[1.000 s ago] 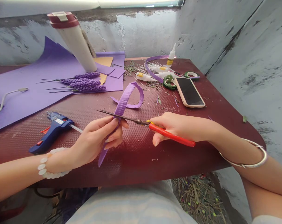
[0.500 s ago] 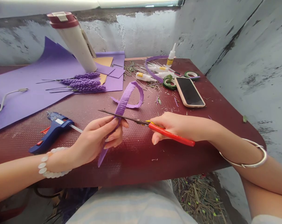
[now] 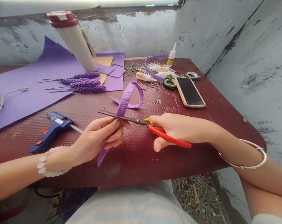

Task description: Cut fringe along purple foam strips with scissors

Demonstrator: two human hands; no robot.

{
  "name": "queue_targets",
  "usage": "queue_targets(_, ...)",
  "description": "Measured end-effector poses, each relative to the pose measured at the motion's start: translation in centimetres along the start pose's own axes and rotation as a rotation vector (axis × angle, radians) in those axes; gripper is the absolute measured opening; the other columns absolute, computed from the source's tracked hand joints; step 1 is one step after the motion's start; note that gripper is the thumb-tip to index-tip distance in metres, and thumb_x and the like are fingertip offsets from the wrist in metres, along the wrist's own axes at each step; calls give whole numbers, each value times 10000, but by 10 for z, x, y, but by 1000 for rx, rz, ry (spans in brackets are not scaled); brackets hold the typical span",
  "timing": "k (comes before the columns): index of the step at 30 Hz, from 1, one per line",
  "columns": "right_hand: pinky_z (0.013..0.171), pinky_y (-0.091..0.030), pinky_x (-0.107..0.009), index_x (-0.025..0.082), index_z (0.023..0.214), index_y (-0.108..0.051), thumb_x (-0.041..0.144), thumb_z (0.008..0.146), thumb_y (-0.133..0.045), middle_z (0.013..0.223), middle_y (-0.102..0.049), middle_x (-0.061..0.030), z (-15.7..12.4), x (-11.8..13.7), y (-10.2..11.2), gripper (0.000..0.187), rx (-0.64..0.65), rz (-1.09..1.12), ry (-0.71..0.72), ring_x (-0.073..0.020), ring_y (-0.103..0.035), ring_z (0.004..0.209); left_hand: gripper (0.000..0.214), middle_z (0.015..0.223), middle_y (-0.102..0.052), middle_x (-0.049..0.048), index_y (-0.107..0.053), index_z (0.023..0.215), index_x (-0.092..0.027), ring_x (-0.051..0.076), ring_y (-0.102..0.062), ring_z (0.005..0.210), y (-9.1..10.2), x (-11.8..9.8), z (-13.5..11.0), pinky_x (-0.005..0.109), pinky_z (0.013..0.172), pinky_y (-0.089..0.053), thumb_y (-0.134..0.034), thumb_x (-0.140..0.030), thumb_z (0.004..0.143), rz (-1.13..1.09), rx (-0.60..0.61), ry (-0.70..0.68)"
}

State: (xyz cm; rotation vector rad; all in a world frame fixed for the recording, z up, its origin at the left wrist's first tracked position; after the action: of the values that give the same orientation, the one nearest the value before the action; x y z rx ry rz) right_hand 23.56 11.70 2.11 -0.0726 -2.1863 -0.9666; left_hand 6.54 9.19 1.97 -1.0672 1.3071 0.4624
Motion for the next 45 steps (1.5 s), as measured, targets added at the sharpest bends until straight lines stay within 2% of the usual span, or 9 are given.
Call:
queue_targets(4, 591, -351, -387, 337, 855, -537, 631, 839, -893, 606, -551, 89, -3, 2, -5, 462, 31, 118, -3, -223, -459, 598, 441, 643, -462, -110, -787, 979, -150, 67, -378, 522, 0, -2, 0, 254, 546, -296, -929, -549, 1101, 3, 1, -28)
queue_targets(7, 591, -329, -397, 343, 834, -531, 601, 921, -821, 534, -564, 85, -7, 4, -8, 398, 51, 197, -20, -230, -429, 578, 411, 650, -455, -105, -786, 978, -158, 74, -372, 527, 0, -3, -2, 257, 549, -308, -882, -525, 1134, 11, -3, -35)
queue_targets(18, 633, -336, -405, 323, 821, -605, 596, 953, -846, 612, -599, 68, -7, 9, -6, 388, 15, 188, 23, -221, -461, 631, 372, 649, -470, -100, -780, 970, -150, 66, -371, 526, -1, -2, -3, 242, 549, -306, -866, -464, 1151, -33, 2, -25)
queue_targets(23, 618, -338, -410, 324, 816, -622, 626, 984, -781, 640, -613, 55, -5, 5, -7, 380, 27, 160, 25, -228, -475, 640, 353, 645, -475, -102, -778, 978, -151, 66, -368, 522, -1, -1, -3, 244, 556, -305, -867, -449, 1146, -43, 1, -22)
queue_targets(28, 627, -388, -401, 324, 906, -614, 763, 915, -859, 700, -648, 54, 1, 2, -3, 502, 18, 100, 97, -235, -517, 641, 381, 653, -502, -90, -783, 989, -153, 78, -400, 532, 2, -3, -2, 258, 557, -321, -894, -493, 1121, -15, -23, -31)
queue_targets(32, 683, -485, -436, 334, 919, -572, 807, 797, -903, 831, -711, 9, 0, 2, 4, 590, -28, -18, 37, -298, -621, 732, 434, 660, -502, -83, -777, 970, -160, 89, -410, 558, 4, -5, -2, 271, 563, -330, -944, -548, 1073, 32, -50, -57)
queue_targets(35, 700, -486, -448, 343, 957, -569, 801, 730, -953, 845, -703, -2, -2, 3, 10, 639, -84, -84, -12, -343, -660, 779, 412, 672, -491, -79, -751, 959, -179, 102, -409, 591, 9, -8, -3, 275, 578, -346, -951, -525, 1060, 46, -109, -93)
queue_targets(40, 785, -534, -473, 316, 1072, -620, 835, 722, -958, 986, -774, -65, -3, -3, 17, 711, -171, -135, -16, -394, -739, 892, 390, 691, -485, -80, -672, 911, -214, 102, -410, 596, 16, -14, -2, 270, 578, -345, -935, -464, 1056, 45, -182, -189)
queue_targets(45, 806, -541, -479, 305, 1042, -612, 884, 709, -927, 1106, -794, -112, -2, -2, 22, 739, -249, -194, 46, -410, -759, 947, 387, 687, -528, -76, -631, 876, -225, 99, -440, 606, 20, -13, -2, 273, 599, -353, -893, -405, 1097, 138, -211, -172)
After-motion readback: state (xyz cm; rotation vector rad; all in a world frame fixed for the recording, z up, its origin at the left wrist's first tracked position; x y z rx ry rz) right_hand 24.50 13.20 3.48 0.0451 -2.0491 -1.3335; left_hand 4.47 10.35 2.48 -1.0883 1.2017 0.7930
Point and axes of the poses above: each hand's wrist, its own z-axis towards the middle knuckle, its own y-axis out of the back of the hand, x = y × z, the point moved 10 cm from there along z, towards the middle knuckle
